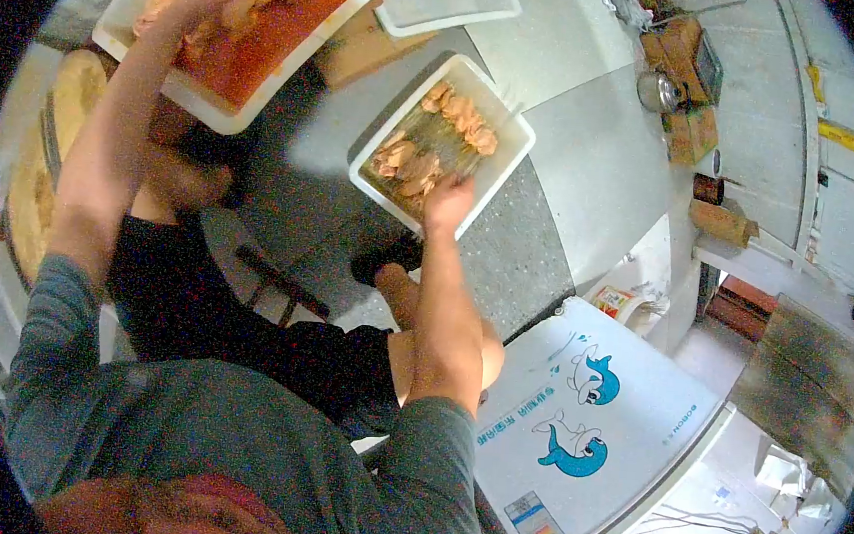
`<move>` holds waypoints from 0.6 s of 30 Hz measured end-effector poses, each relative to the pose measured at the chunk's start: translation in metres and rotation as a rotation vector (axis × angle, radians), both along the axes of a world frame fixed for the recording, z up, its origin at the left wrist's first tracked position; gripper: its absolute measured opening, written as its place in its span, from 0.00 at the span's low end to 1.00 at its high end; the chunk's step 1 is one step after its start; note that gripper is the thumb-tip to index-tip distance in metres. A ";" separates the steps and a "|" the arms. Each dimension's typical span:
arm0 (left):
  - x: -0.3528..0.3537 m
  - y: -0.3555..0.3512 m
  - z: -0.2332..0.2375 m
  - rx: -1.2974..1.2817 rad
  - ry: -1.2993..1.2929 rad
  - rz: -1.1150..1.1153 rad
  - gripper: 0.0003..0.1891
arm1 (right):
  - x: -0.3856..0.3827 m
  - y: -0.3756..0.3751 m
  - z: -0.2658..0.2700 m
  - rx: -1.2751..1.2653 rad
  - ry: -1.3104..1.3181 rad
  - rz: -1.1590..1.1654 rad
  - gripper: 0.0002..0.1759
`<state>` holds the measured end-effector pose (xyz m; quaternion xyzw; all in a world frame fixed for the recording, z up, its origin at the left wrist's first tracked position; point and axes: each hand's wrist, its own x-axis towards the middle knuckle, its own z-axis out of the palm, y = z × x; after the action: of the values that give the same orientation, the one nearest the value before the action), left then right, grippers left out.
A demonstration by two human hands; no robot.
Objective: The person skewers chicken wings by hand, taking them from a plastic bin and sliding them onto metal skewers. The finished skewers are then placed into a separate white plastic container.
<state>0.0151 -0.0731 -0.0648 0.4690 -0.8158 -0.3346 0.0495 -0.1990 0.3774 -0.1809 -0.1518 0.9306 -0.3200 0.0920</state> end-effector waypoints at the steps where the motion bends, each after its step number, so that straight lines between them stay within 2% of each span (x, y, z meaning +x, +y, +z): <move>1: -0.007 0.048 0.058 -0.001 -0.032 0.098 0.19 | -0.008 0.009 -0.008 0.024 0.015 -0.072 0.14; 3: -0.008 0.030 0.030 -0.012 0.001 0.009 0.19 | -0.029 0.030 -0.047 0.066 0.039 -0.213 0.16; 5: -0.004 0.015 0.013 -0.013 0.026 -0.062 0.19 | -0.042 0.040 -0.071 0.064 0.069 -0.254 0.16; 10: -0.002 0.005 -0.003 -0.018 0.045 -0.121 0.18 | -0.069 0.040 -0.113 -0.026 -0.013 -0.328 0.17; 13: -0.003 0.001 -0.008 -0.020 0.051 -0.134 0.17 | -0.079 0.030 -0.116 -0.278 -0.255 -0.372 0.17; 15: -0.001 0.001 -0.013 -0.019 0.060 -0.137 0.17 | -0.075 0.033 -0.128 -0.008 -0.066 -0.293 0.17; 18: -0.007 0.011 -0.013 0.013 0.172 -0.093 0.16 | -0.087 0.064 -0.190 0.323 0.086 -0.105 0.15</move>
<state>0.0084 -0.0623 -0.0774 0.4006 -0.8272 -0.3810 0.1006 -0.2856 0.4410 -0.3708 -0.0998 0.9796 -0.1640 0.0585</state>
